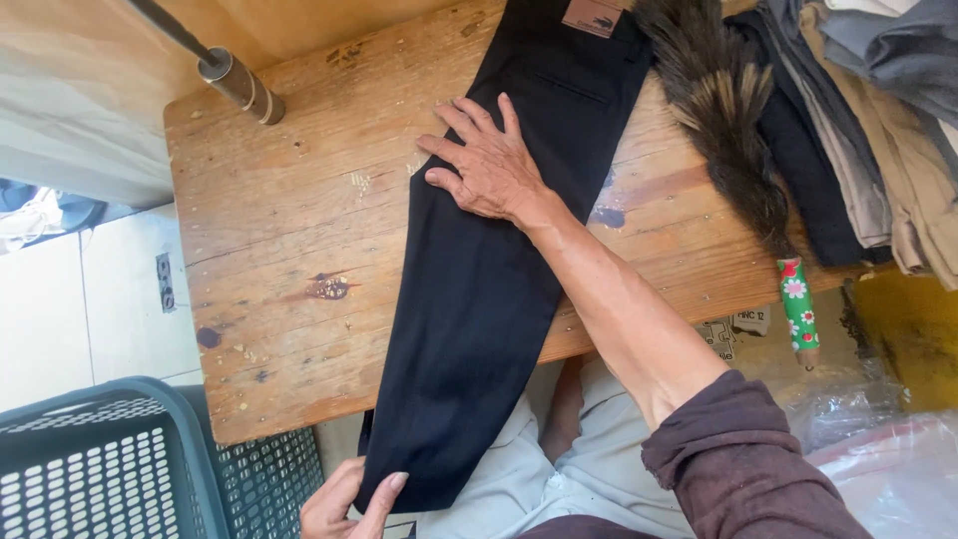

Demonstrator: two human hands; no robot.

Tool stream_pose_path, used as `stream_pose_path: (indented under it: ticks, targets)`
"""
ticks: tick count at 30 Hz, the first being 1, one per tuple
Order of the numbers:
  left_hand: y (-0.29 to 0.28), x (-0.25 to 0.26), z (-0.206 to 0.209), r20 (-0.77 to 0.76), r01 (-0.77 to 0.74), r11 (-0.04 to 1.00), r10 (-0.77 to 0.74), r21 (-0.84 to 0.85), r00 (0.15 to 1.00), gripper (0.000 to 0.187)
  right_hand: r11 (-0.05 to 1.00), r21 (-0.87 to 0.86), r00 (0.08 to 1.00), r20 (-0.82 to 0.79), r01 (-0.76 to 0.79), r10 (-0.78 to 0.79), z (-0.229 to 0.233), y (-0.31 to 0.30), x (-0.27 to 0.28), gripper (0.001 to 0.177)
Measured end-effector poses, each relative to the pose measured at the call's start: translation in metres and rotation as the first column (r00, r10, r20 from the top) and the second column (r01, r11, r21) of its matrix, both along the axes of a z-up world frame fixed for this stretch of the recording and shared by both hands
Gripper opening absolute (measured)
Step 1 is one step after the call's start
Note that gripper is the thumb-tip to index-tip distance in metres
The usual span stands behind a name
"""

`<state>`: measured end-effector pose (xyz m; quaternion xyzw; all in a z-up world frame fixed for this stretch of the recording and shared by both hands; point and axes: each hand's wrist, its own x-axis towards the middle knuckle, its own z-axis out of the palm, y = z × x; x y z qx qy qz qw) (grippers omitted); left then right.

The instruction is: Cleaning black trousers using a lint roller and a feather duster, then folding them neatly on a wooden table.

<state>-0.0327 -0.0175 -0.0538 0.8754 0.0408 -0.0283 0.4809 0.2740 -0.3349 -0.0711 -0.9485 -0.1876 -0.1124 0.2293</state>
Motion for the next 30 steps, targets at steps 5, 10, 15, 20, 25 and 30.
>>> stream_pose_path:
  ticks: [5, 10, 15, 20, 25, 30]
  targets:
    - [0.007, 0.008, -0.013, -0.452, -0.005, 0.951, -0.142, -0.310, 0.880, 0.023, 0.996, 0.076, 0.998, 0.056, -0.045, 0.041, 0.005, -0.003, -0.006, 0.048]
    - [0.006, 0.014, -0.031, -0.357, -0.152, 0.686, -0.168, -0.712, 0.919, 0.024, 0.991, 0.111, 0.997, 0.034, -0.076, 0.073, 0.038, 0.001, -0.080, 0.060]
    - [-0.022, 0.049, 0.006, -0.442, -0.223, 0.600, -0.246, -0.769, 0.862, 0.049, 0.988, -0.152, 0.996, -0.084, -0.038, 0.025, 0.019, -0.011, -0.129, 0.064]
    - [-0.097, 0.123, 0.079, -0.104, 0.022, 0.413, -0.278, -0.910, 0.955, 0.090, 0.992, -0.127, 1.000, -0.023, -0.020, 0.017, 0.010, -0.022, -0.109, 0.066]
    - [-0.141, 0.215, 0.066, 0.135, 0.190, 0.305, -0.194, -0.933, 0.972, 0.086, 0.766, 0.642, 0.990, -0.127, 0.039, 0.057, 0.009, -0.039, -0.096, 0.045]
    - [-0.161, 0.259, 0.019, 0.076, 0.145, 0.359, -0.198, -0.922, 0.977, 0.086, 0.405, 0.858, 0.883, -0.109, 0.316, -0.457, 0.028, -0.040, -0.125, 0.022]
